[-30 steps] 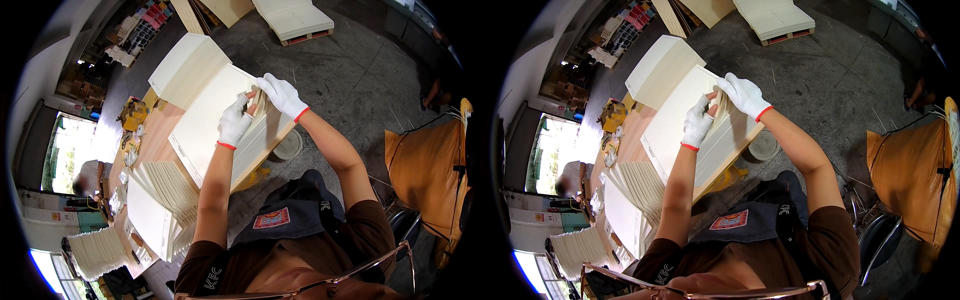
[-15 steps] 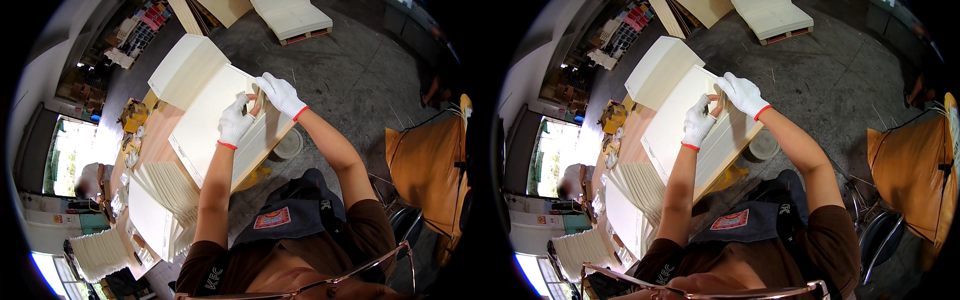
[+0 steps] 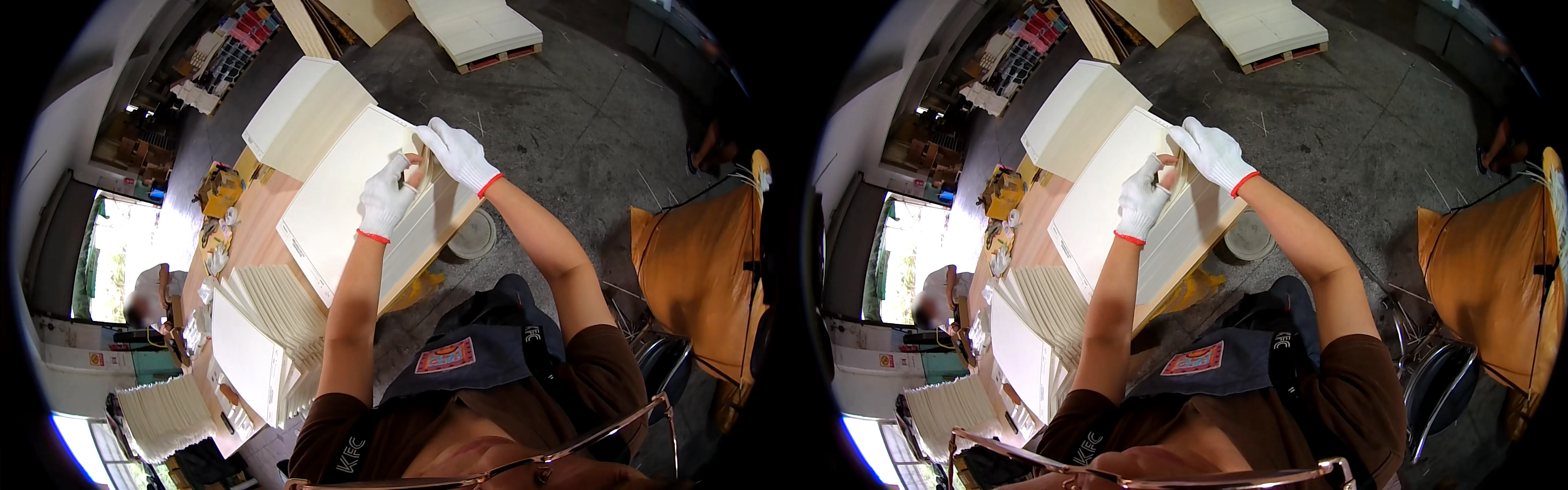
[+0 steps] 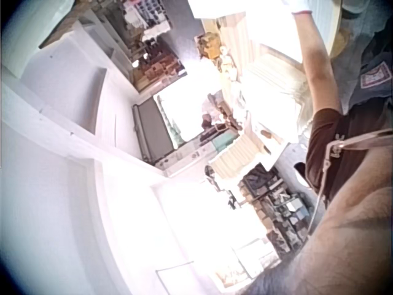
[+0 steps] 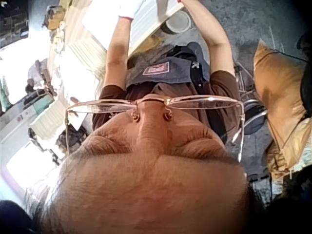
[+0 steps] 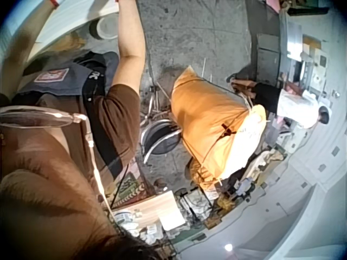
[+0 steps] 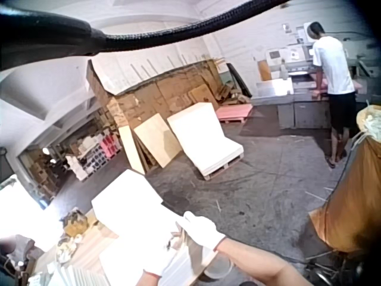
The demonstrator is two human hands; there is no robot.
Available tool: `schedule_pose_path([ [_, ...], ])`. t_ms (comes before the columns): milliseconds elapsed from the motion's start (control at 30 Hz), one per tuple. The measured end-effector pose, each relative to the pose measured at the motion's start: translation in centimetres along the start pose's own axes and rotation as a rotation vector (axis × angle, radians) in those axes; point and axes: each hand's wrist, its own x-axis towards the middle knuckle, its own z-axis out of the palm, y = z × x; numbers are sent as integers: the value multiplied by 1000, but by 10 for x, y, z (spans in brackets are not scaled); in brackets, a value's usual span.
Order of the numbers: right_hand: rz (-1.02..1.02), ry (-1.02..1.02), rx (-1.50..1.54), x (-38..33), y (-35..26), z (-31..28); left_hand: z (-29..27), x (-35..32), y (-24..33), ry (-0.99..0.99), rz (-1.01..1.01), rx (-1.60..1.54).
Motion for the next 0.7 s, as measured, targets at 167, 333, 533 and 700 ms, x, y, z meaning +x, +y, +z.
schedule_pose_path([
  [167, -95, 38, -17, 3, 14, 10, -1, 0, 3, -35, -69, 41],
  [333, -140, 58, -32, 3, 16, 10, -4, 0, 5, -32, -24, 17],
  [533, -32, 17, 47, -5, 0, -3, -5, 0, 7, -14, 0, -29],
  [700, -26, 111, 36, -12, 9, -36, 0, -7, 16, -4, 139, 207],
])
